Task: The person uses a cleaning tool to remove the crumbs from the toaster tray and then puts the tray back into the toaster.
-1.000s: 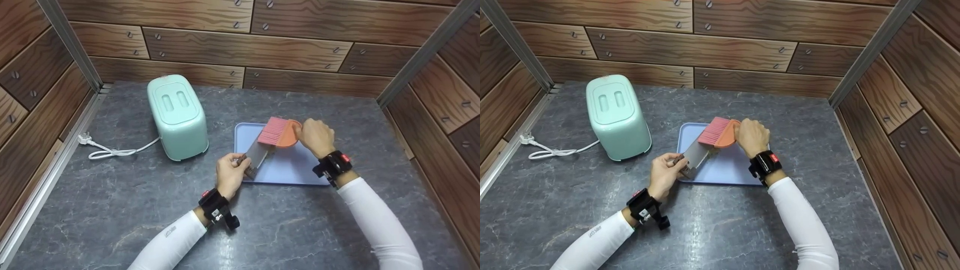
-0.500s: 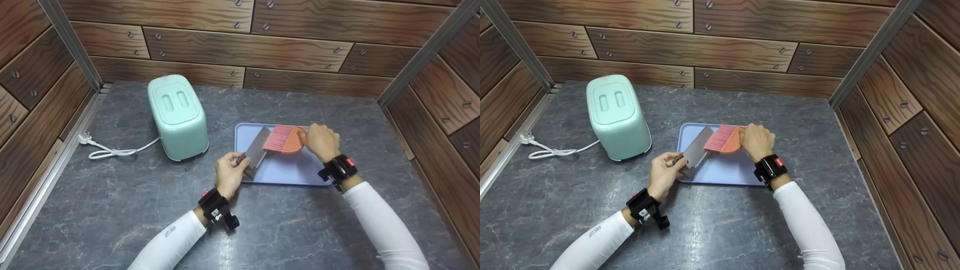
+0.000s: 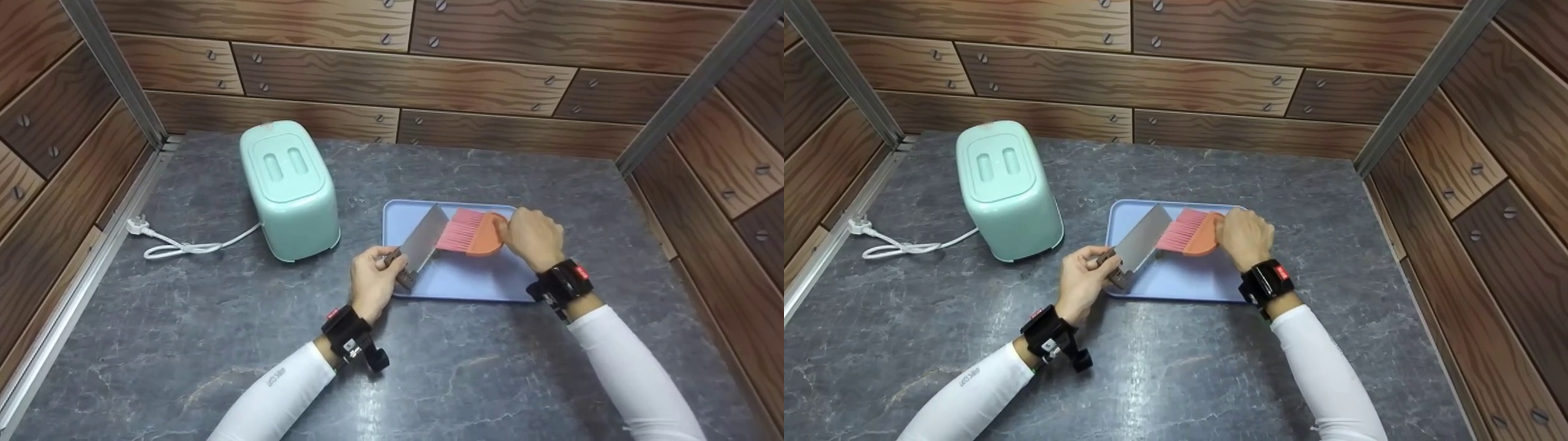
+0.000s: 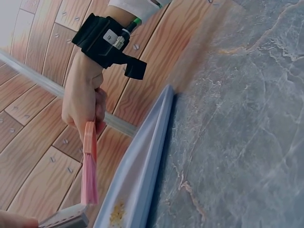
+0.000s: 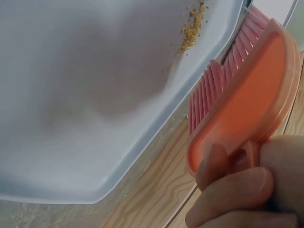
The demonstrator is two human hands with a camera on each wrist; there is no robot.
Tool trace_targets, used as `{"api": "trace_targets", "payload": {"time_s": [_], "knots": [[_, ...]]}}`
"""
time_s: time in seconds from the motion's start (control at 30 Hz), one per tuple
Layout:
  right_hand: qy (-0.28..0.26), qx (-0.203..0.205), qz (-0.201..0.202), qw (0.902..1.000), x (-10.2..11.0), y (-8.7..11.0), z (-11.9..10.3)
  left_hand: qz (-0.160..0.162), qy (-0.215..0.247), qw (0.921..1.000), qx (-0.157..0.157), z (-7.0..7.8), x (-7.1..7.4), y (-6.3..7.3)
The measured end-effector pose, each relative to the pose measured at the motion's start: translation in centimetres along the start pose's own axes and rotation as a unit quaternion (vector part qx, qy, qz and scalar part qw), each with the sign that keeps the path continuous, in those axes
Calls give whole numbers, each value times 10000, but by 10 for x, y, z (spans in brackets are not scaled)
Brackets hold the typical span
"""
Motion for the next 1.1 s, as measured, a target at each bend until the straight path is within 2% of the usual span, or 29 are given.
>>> {"api": "trace_targets", "payload": {"time_s": [0.33, 0.47, 0.57, 0.8, 1.1], "knots": [[23, 51, 145, 9999, 7, 7, 7, -35, 36, 9999, -94, 0, 1, -2], [-6, 5, 113, 9999, 13, 7, 10, 0, 38, 9999, -106, -1, 0, -2], [-83, 44, 237, 9997, 21, 9, 8, 33, -3, 9999, -95, -3, 1, -2], [-331, 230, 519, 9978, 32, 16, -10, 39, -225, 9997, -2, -5, 1, 0], [-399, 591, 745, 9947, 25, 27, -45, 63, -241, 9996, 95, -4, 1, 0]]}}
Point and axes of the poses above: each hand's wrist, its own y-axis away from the middle knuckle, its own x-axis out of the back of the hand, z = x × y, the point moved 8 cm from there along -y, towards the middle knuckle, and after that the axes turned 4 degrees about -x, right-handed, at the moved point
